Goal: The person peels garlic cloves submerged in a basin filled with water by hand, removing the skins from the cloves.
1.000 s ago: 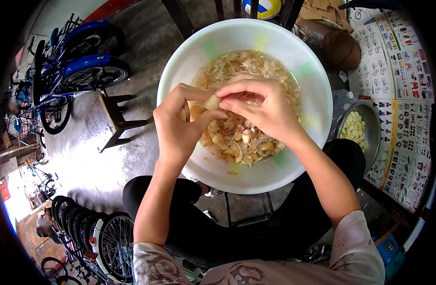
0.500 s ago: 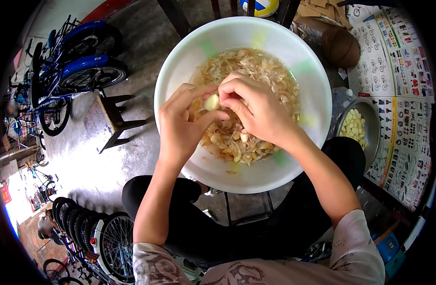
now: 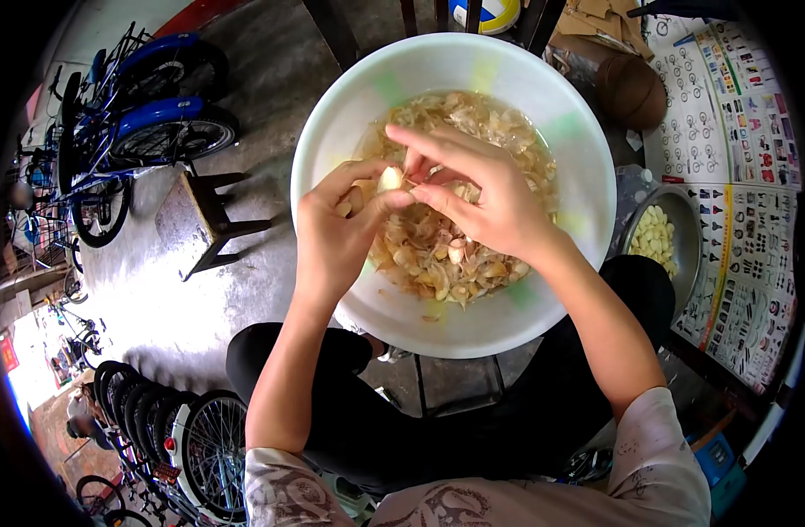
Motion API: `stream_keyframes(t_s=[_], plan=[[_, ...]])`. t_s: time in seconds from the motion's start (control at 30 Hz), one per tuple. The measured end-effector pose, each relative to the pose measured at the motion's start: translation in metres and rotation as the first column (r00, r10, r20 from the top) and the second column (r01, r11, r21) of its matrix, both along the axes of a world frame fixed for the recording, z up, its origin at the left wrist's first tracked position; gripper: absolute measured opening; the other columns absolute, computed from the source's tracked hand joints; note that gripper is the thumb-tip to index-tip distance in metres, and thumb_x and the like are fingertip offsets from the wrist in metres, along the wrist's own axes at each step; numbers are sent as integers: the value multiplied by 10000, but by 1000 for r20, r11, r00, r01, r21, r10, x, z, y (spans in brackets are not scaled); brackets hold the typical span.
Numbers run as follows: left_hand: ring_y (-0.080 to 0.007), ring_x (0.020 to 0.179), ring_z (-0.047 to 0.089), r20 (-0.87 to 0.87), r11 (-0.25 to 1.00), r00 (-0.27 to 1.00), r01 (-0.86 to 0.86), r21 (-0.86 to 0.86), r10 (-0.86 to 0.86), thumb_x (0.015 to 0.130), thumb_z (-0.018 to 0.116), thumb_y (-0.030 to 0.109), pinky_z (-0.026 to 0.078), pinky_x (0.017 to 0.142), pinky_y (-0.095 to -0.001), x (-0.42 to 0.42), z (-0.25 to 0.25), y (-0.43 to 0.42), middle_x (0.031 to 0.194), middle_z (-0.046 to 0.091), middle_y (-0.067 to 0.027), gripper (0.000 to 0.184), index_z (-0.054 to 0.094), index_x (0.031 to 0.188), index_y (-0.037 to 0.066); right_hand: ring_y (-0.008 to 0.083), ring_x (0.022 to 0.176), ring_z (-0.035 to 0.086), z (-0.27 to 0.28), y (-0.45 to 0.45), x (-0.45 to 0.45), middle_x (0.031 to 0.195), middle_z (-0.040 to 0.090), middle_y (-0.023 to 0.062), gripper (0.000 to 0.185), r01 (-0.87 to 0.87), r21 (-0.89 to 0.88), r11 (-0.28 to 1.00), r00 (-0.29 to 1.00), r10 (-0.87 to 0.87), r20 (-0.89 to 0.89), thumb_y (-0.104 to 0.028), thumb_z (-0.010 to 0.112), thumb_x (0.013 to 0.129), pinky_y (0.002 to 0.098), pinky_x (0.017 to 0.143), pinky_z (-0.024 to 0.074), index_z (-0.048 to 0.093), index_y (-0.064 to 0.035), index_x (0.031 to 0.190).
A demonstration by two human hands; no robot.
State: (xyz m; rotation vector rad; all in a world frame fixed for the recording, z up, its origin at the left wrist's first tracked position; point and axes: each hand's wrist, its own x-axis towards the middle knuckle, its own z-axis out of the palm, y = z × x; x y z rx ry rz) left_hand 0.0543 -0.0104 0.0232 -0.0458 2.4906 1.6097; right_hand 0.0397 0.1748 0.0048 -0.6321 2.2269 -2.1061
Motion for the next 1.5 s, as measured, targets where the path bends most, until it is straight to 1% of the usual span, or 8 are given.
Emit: stream_keyframes(t_s=[0.53,0.63,0.83,0.97,1.17,1.27,1.37,1.5], plan=[[-37,527,217,-139,966,972,161,-202,-191,688,877,92,187,471,-269,-4,3,-3,566,281,85,361,710,1000,19,255,771,654,-2,11,-4,856,651,81,79,-67,283,957,991,96,-92,-52,699,834,368,696,518,642,-10,870],[-21,559,375,-58,964,972,215,-154,-226,755,843,116,319,505,-231,-6,4,-6,616,451,68,344,693,1045,7,292,807,639,0,11,-3,883,635,91,78,-109,330,938,987,142,-77,-63,638,891,396,719,507,584,-9,903],[-115,942,619,167,921,961,147,361,-219,927,688,127,502,838,-264,-7,-3,-8,1026,678,-59,230,643,1091,-28,283,830,635,0,8,0,900,605,82,128,-33,361,932,974,111,-196,-36,661,868,389,730,521,547,-26,925],[-104,965,610,157,952,969,144,271,-192,928,682,113,498,847,-263,-7,-10,-11,1031,674,-47,228,636,1111,-15,289,827,629,1,5,4,899,594,78,157,1,395,918,969,97,-229,-32,670,858,400,715,524,529,-28,927],[-69,792,571,274,847,961,-134,515,-15,945,654,100,472,728,-233,4,-18,-1,1038,672,-33,197,633,1117,7,279,801,610,3,5,3,910,587,92,119,9,331,944,970,71,-230,-1,630,881,371,695,494,529,-19,942],[-1,592,354,392,597,920,-306,741,-15,1001,568,124,273,529,-180,6,-27,-2,992,658,0,179,596,1159,43,277,794,614,3,8,5,914,592,91,124,-8,343,939,972,88,-219,-9,637,880,368,696,498,530,-19,942],[-9,585,348,438,453,892,-347,821,-111,1008,559,137,273,518,-192,4,-36,-10,919,632,26,189,586,1179,61,271,772,617,4,9,7,914,599,86,118,-19,349,937,967,106,-233,-17,644,881,361,699,503,543,-16,942],[-10,564,297,507,507,860,-460,729,51,1026,520,123,248,509,-191,5,-19,3,796,490,74,225,581,1227,44,275,828,636,4,17,6,906,605,90,126,-126,355,926,981,169,-91,-28,650,876,370,716,522,563,-18,967]])
